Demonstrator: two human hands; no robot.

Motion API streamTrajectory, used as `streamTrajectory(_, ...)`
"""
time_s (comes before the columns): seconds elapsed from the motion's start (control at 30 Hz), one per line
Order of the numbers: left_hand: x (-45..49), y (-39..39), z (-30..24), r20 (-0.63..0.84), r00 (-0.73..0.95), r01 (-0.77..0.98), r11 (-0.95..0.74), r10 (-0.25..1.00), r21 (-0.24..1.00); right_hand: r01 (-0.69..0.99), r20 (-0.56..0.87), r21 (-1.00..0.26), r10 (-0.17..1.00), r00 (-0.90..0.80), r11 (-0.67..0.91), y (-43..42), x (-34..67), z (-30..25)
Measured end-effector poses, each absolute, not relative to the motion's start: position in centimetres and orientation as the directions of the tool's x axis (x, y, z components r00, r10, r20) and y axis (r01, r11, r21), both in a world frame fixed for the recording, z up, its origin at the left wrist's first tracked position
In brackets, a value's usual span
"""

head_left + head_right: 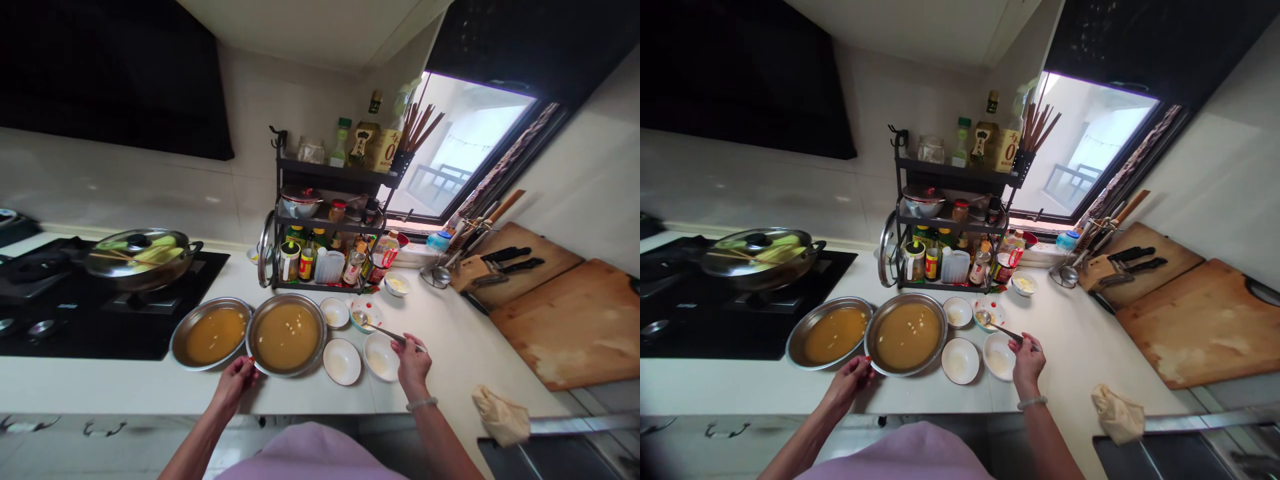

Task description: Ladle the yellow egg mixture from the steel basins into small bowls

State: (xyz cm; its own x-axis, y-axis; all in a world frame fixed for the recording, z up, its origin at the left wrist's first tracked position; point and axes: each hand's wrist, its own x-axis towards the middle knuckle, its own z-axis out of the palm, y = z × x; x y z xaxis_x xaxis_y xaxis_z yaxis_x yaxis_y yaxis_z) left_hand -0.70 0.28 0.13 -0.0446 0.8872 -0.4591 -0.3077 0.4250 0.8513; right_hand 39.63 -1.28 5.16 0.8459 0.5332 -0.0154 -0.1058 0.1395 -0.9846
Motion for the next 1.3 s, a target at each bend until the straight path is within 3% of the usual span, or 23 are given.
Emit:
streamTrajectory(0.53,-0.6,0.2,0.3,-0.461,-0.055,-0.312,0.423,0.886,0.851,-0.098,0.033,-0.975,0.570,0.821,0.198,-2.3,39.2,9.0)
streamTrajectory(0.9,-0.7,0.2,0.0,-0.459,-0.036,-0.315,0.426,0.888,0.848,-0.142,0.045,-0.973,0.758,0.650,0.179,-1.6,32.7,10.7)
streamTrajectory(1.03,-0.7,0.3,0.0,-0.463,-0.036,-0.337,0.425,0.886,0.840,0.042,0.174,-0.983,0.843,0.509,0.178,-2.2,29.9,9.9)
streamTrajectory(1.13,-0.6,0.3,0.1,-0.461,-0.044,-0.331,0.423,0.886,0.844,0.275,0.366,-0.918,0.880,0.303,0.287,-3.3,28.4,9.6)
streamTrajectory(1.23,-0.7,0.2,0.3,-0.452,-0.041,-0.322,0.417,0.891,0.850,0.406,0.531,-0.790,0.844,0.076,0.460,-4.2,28.0,9.7)
streamTrajectory(1.3,-0.6,0.2,0.5,-0.451,-0.037,-0.314,0.418,0.892,0.852,0.431,0.580,-0.743,0.814,0.036,0.511,-4.4,28.5,9.8)
